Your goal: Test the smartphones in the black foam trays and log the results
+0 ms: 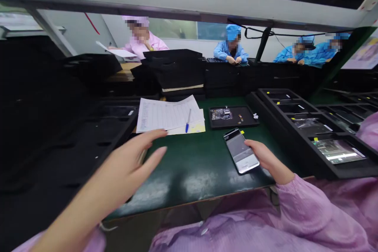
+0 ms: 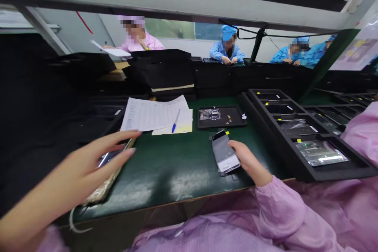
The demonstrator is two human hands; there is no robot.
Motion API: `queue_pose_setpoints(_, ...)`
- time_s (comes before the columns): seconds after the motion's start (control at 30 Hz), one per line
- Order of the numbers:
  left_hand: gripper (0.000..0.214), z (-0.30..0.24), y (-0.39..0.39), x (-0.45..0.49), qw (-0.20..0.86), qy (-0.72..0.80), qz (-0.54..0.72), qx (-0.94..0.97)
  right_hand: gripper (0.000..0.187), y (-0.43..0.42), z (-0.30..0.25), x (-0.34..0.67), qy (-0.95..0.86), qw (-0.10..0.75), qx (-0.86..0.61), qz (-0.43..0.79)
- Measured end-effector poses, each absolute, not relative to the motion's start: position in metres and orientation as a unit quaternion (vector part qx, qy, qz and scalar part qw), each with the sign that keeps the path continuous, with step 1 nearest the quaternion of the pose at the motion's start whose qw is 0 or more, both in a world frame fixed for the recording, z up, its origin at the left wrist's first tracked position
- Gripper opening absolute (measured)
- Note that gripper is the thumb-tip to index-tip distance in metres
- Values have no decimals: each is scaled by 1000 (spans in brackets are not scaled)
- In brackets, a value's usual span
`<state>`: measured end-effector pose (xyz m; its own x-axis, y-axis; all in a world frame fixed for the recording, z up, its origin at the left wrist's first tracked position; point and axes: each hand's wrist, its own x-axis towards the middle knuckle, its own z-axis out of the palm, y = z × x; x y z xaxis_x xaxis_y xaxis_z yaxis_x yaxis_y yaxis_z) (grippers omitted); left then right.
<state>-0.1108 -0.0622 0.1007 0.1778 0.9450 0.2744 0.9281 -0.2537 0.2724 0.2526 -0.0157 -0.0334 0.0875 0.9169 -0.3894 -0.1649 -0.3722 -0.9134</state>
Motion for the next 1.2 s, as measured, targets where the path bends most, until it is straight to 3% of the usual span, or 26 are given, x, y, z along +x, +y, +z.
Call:
queue_pose_setpoints(0.07,47,84,-26,-86,72,617,71,780,16,-10,-33,267,-349,438,-596,576)
queue_pose_setpoints(0.17,45,50,25,-53,55,645,25,762,21,-6,-29,287,-403,402,-616,544)
queue_pose_setpoints(0.27,60,15,52,-37,30,650,-1,759,26,-3,-25,304,-459,372,-650,478)
queue_pose_setpoints(0.43,68,-13,39,-30,12,650,-45,759,17,-3,-18,311,-524,360,-710,302)
queue_pose_setpoints(0.53,68,-16,7,-20,-3,643,-54,764,30,-10,-8,280,-622,335,-693,144)
queue_pose_setpoints(0.63,70,-19,-31,-10,-5,632,-59,773,34,-12,7,221,-777,235,-583,28)
queue_pose_setpoints(0.73,67,-30,-66,-7,-45,611,-32,790,32,6,12,153,-876,76,-476,-30)
queue_pose_setpoints(0.83,65,-43,-89,-9,-119,586,22,801,35,40,4,104,-904,32,-424,-44)
queue_pose_setpoints(1.1,76,-51,-107,-22,-121,580,94,800,22,78,2,92,-948,41,-313,-39)
queue_pose_setpoints(1.13,78,-52,-108,-24,-123,579,103,799,20,68,5,98,-939,84,-330,-37)
queue_pose_setpoints(1.2,80,-53,-110,-27,-126,577,115,799,10,40,9,112,-885,247,-395,8)
